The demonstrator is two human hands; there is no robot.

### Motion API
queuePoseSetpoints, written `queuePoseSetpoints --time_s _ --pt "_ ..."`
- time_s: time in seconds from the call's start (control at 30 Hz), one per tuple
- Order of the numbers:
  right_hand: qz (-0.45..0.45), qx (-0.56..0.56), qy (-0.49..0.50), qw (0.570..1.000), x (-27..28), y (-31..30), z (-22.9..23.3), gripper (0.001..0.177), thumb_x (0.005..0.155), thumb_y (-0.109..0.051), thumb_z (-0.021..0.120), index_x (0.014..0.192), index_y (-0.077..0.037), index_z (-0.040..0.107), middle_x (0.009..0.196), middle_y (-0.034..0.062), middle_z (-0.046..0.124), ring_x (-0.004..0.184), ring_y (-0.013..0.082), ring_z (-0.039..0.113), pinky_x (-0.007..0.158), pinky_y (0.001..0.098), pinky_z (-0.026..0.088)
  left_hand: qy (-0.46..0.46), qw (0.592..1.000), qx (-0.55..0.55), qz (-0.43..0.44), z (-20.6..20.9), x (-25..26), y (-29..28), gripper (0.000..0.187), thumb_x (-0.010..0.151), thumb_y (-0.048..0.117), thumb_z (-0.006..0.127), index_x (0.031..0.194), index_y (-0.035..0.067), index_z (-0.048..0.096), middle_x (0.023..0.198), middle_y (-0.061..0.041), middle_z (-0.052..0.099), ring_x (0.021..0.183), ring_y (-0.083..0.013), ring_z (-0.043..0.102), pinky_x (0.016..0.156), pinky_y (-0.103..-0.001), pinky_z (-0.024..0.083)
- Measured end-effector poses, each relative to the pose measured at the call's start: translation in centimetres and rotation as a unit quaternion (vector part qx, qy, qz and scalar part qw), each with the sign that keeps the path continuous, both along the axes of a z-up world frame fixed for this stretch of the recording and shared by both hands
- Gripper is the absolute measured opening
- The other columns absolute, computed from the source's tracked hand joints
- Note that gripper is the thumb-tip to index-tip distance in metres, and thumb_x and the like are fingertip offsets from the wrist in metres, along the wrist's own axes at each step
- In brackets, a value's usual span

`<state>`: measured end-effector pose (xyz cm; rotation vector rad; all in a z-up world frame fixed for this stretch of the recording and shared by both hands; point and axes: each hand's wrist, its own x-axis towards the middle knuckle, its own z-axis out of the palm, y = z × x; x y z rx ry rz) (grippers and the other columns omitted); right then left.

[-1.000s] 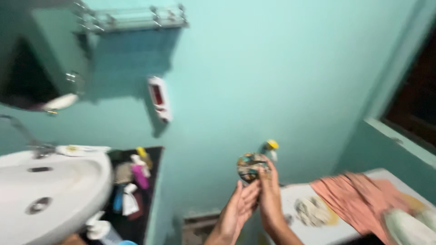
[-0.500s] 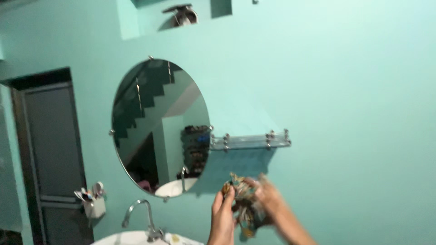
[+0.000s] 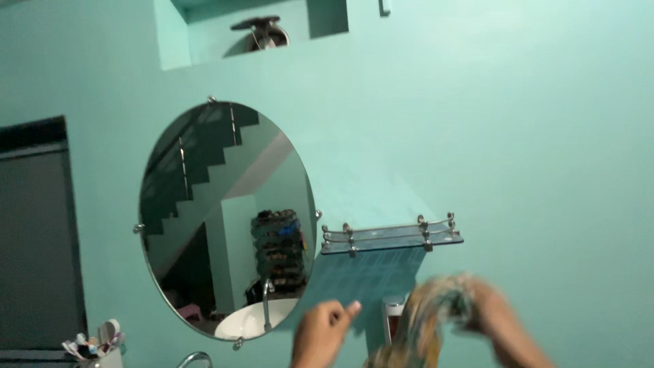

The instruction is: The person removes various toiletries and accessories from a glass shelf above a bathroom sink and places them on the counter. They then use a cloth to wipe the shelf surface and metal frame, rinsing the cloth in the sink midway through. The person continues wiping the shelf until the end of the clip.

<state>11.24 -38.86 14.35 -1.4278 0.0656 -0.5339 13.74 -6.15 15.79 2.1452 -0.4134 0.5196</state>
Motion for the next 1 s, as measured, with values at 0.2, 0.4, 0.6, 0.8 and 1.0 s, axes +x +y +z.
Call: queuePoseSetpoints --time_s 0.2,0.4,0.6,0.8,1.0 --pt "-0.161 -0.031 -0.283 0.945 -3.4 -3.1 12.3 0.046 0.114 -0.041 0.031 0.137 -0.004 0.046 0.125 0.0155 0.058 0.108 0.0250 0.058 0.092 0.0456 0.053 -0.172 0.985 -0.014 -0.026 6.2 5.1 2.4 0.028 0.082 0.031 0.080 0.082 0.004 0.070 0.068 -0.005 0.073 0.059 -0.0162 0.069 0.059 -0.033 0.054" --pt "-0.095 0.017 -0.201 0.975 5.8 -3.4 24.8 0.039 0.107 -0.039 0.028 0.140 -0.020 0.037 0.145 0.0171 0.038 0.123 0.0323 0.054 0.095 0.0499 0.061 -0.228 0.971 -0.051 -0.046 10.0 10.5 2.0 0.037 0.078 0.002 0.068 0.115 0.005 0.064 0.105 -0.012 0.073 0.077 -0.0175 0.074 0.068 -0.029 0.059" --pt "0.131 -0.519 0.008 0.845 23.2 -2.6 25.2 0.059 0.096 -0.035 0.055 0.150 -0.016 0.038 0.139 0.0241 0.059 0.130 0.0388 0.060 0.106 0.0550 0.052 -0.169 0.985 0.031 -0.021 11.7 14.9 1.6 0.059 0.082 -0.008 0.046 0.135 0.011 0.062 0.137 -0.006 0.067 0.090 -0.0307 0.074 0.080 -0.036 0.056" --pt "0.299 -0.716 0.149 0.613 29.6 -0.6 20.3 0.065 0.100 -0.024 0.045 0.161 -0.029 0.022 0.165 0.0095 0.035 0.154 0.0276 0.033 0.118 0.0538 0.039 -0.124 0.990 0.053 -0.052 12.1 16.8 1.3 0.042 0.098 0.030 0.060 0.136 0.012 0.065 0.139 -0.009 0.067 0.129 -0.0223 0.062 0.105 -0.034 0.046" --pt "0.333 -0.704 0.055 0.625 30.7 1.2 19.8 0.082 0.093 -0.006 0.054 0.163 -0.031 0.020 0.159 0.0148 0.048 0.147 0.0290 0.045 0.115 0.0430 0.039 -0.100 0.986 -0.027 -0.130 10.3 17.7 0.5 0.044 0.101 0.028 0.055 0.138 0.005 0.062 0.151 -0.008 0.059 0.139 -0.0180 0.055 0.112 -0.034 0.041"
